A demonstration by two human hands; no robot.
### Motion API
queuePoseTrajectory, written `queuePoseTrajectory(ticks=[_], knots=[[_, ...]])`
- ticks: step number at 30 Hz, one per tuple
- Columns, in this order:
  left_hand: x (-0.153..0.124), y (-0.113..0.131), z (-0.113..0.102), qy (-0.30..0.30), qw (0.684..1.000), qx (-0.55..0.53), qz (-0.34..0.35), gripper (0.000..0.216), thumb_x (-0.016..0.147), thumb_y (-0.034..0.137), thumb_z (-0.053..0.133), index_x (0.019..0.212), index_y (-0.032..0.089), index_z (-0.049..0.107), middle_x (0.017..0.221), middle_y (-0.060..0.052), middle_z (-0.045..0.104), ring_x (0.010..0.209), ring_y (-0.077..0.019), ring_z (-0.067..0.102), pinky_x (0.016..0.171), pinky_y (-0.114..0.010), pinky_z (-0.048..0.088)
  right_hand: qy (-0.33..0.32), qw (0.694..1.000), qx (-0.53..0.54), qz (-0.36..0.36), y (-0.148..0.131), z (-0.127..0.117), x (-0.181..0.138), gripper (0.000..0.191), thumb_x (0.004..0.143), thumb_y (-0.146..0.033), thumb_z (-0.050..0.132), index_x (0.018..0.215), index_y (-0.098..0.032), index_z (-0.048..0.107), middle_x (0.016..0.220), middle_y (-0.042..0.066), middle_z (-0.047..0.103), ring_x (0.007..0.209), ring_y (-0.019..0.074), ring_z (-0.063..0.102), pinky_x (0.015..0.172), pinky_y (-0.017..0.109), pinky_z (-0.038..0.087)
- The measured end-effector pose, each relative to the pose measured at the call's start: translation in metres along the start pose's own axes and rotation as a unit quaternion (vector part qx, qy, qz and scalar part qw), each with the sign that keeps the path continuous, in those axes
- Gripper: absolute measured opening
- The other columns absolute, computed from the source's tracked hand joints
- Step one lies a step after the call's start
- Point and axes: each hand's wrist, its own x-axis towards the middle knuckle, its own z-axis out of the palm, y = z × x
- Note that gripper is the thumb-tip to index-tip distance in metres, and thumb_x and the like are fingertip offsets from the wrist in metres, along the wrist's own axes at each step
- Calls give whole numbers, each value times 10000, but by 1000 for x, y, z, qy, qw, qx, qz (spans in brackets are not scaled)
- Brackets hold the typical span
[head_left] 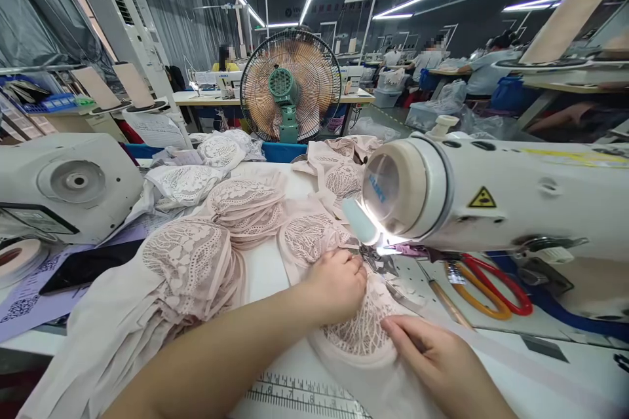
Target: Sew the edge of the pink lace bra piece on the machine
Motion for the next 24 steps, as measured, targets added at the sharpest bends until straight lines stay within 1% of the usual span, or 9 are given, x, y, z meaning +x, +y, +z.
queuePoseTrajectory(ticks=[3,5,8,11,13,16,19,22,24], knots=[[1,-3,1,14,1000,-8,-5,393,848,225,421,1191,68,532,1288,-111,521,1102,-245,466,939,-389,375,-37,999,-3,4,1,-2,4,381,874,-411,374,650,-249,636,660,20,687,655,199,646,566,273,507],[0,-5,-1,19,1000,-21,-10,375,846,227,416,1162,81,555,1258,-98,547,1073,-245,483,922,-389,384,-50,999,-9,18,1,-2,7,358,873,-395,363,799,-241,678,830,41,725,804,213,668,684,302,535],[-4,-6,-11,20,999,-49,2,333,867,270,394,1098,150,602,1135,-72,617,987,-229,529,882,-394,398,-55,998,-18,40,1,-1,8,415,863,-395,345,1035,-187,659,1046,77,696,973,222,639,828,345,518],[-9,-3,-26,-12,997,-67,22,362,880,391,375,1008,191,648,1074,-68,630,962,-225,547,944,-440,351,-58,997,-30,46,3,1,9,487,863,-406,315,1124,-127,617,1110,101,666,1013,230,624,840,361,518],[-13,1,-37,-55,996,-73,11,455,844,509,399,1053,180,633,1139,-89,599,1037,-254,519,998,-484,296,-60,996,-42,46,5,2,10,513,865,-401,299,1165,-100,587,1146,110,645,1046,233,606,858,365,510],[-18,7,-49,-128,989,-72,-17,740,739,671,445,1253,142,496,1355,-145,431,1246,-336,341,1043,-586,162,-73,995,-55,43,5,2,14,510,872,-374,290,1200,-92,559,1184,113,621,1079,236,586,877,370,495],[-22,12,-55,-195,979,-50,-35,944,658,714,508,1373,124,325,1481,-175,180,1347,-391,92,1002,-689,41,-92,990,-81,65,0,0,21,503,883,-356,291,1257,-99,509,1214,115,601,1093,241,575,867,368,491],[-23,11,-58,-229,968,-38,-99,953,640,691,549,1396,173,287,1499,-168,56,1347,-429,-6,931,-758,56,-125,981,-112,97,-7,-3,27,491,889,-320,292,1305,-119,458,1207,115,608,1094,248,572,849,364,488],[-23,7,-60,-238,956,-38,-168,907,645,665,565,1390,221,301,1504,-153,5,1341,-449,0,890,-775,133,-138,977,-122,110,-11,-5,30,483,884,-298,307,1314,-133,451,1179,116,627,1075,262,582,837,374,486]])
